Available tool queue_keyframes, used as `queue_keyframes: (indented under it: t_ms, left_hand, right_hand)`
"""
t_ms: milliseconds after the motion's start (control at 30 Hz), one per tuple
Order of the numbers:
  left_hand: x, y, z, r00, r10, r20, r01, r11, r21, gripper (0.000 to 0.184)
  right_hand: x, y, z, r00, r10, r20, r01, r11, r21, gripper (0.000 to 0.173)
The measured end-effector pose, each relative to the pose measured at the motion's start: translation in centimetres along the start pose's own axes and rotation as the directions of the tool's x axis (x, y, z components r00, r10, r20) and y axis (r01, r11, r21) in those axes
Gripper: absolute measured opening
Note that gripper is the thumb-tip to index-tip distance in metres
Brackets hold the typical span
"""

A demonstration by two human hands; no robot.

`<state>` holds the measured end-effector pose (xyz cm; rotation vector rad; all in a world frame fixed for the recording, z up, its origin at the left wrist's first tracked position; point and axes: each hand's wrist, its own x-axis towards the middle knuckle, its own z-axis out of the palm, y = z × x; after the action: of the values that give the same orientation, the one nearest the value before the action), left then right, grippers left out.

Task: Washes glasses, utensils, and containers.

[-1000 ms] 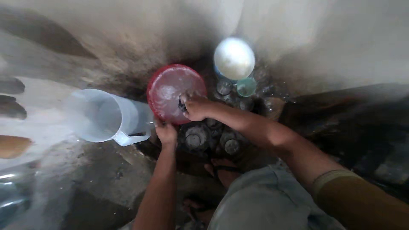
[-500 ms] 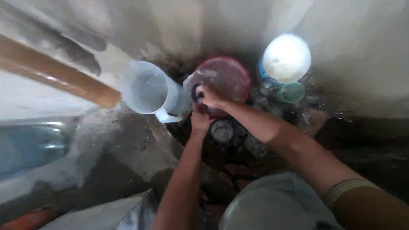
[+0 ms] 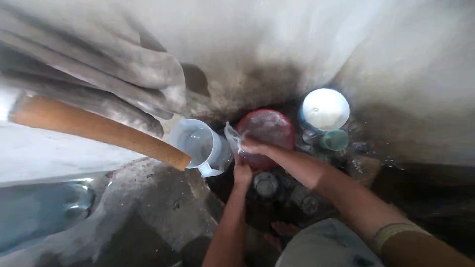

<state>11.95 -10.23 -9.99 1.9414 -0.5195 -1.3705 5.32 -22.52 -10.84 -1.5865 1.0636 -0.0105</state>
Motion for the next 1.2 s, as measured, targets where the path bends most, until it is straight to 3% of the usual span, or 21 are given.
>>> queue_keyframes:
  t_ms: [67, 167, 267, 367, 467, 567, 667, 733, 800, 867, 900, 933, 1000, 1067, 1133, 1200]
  left_hand:
    - [0.3, -0.1, 0.0, 0.999, 0.037, -0.040, -0.033, 0.995, 0.096, 0.047]
    - [0.9, -0.2, 0.0, 0.991, 0.117, -0.068, -0.095, 0.960, 0.263, 0.057]
    - [1.0, -0.4, 0.2, 0.992, 0.101, -0.076, -0.090, 0.986, 0.141, 0.068]
    - [1.2, -0.4, 0.1, 0.997, 0.052, -0.050, -0.050, 0.998, 0.048, 0.074]
    - [1.3, -0.2, -0.4, 0.997, 0.063, -0.047, -0.054, 0.984, 0.170, 0.073]
    - [1.9, -0.4, -0.7, 0.996, 0.085, -0.037, -0.071, 0.960, 0.272, 0.064]
    - [1.9, 0.2, -0.6, 0.995, 0.090, -0.042, -0.066, 0.914, 0.400, 0.055]
    - [1.6, 1.0, -0.5, 0.993, 0.112, -0.038, -0.079, 0.868, 0.491, 0.057]
    - [1.3, 1.5, -0.3, 0.991, 0.130, -0.031, -0.093, 0.838, 0.538, 0.060]
    - [1.4, 1.5, -0.1, 0.991, 0.126, -0.033, -0.093, 0.858, 0.506, 0.064]
    - [1.5, 1.2, -0.1, 0.992, 0.122, -0.039, -0.088, 0.875, 0.477, 0.068]
    - [1.6, 1.0, 0.1, 0.993, 0.110, -0.051, -0.075, 0.887, 0.455, 0.072]
    - [1.7, 0.8, 0.4, 0.993, 0.098, -0.071, -0.058, 0.900, 0.432, 0.080]
    - [1.8, 0.5, 0.6, 0.989, 0.112, -0.091, -0.064, 0.906, 0.418, 0.083]
    - [2.0, 0.2, 0.6, 0.988, 0.105, -0.114, -0.059, 0.937, 0.345, 0.084]
    - [2.0, 0.1, 0.8, 0.988, 0.091, -0.127, -0.068, 0.982, 0.176, 0.081]
  right_hand:
    - [-0.8, 1.3, 0.6, 0.988, -0.013, 0.151, 0.039, 0.984, -0.173, 0.040]
    - [-4.0, 0.7, -0.9, 0.944, 0.162, 0.287, -0.023, 0.902, -0.432, 0.041]
    - [-5.7, 1.7, -3.3, 0.923, 0.252, 0.290, -0.013, 0.776, -0.630, 0.037]
    - [-7.0, 2.7, -5.7, 0.946, 0.284, 0.157, -0.073, 0.658, -0.750, 0.029]
    - [-7.1, 2.4, -8.2, 0.974, 0.223, -0.047, -0.182, 0.636, -0.750, 0.028]
    - [-3.2, 2.0, -9.9, 0.969, 0.065, -0.238, -0.225, 0.628, -0.745, 0.027]
    - [1.3, 1.6, -8.9, 0.950, -0.209, -0.232, -0.083, 0.546, -0.834, 0.033]
    - [2.7, 1.1, -7.2, 0.919, -0.391, -0.043, 0.144, 0.436, -0.889, 0.029]
    - [2.9, 0.7, -5.1, 0.844, -0.507, 0.174, 0.388, 0.354, -0.851, 0.026]
    - [2.9, 0.7, -4.3, 0.793, -0.506, 0.341, 0.538, 0.318, -0.780, 0.029]
    - [3.0, 1.1, -4.5, 0.777, -0.526, 0.346, 0.554, 0.311, -0.772, 0.028]
    - [3.1, 1.6, -5.0, 0.794, -0.526, 0.304, 0.525, 0.344, -0.778, 0.027]
    - [2.4, 1.8, -6.8, 0.910, -0.406, 0.085, 0.324, 0.567, -0.758, 0.040]
    - [1.7, 2.4, -8.5, 0.945, -0.298, -0.134, 0.129, 0.717, -0.686, 0.044]
    - [1.1, 3.3, -9.8, 0.964, -0.179, -0.196, 0.018, 0.779, -0.626, 0.045]
    - [0.7, 5.4, -9.8, 0.977, -0.135, -0.166, -0.016, 0.727, -0.686, 0.041]
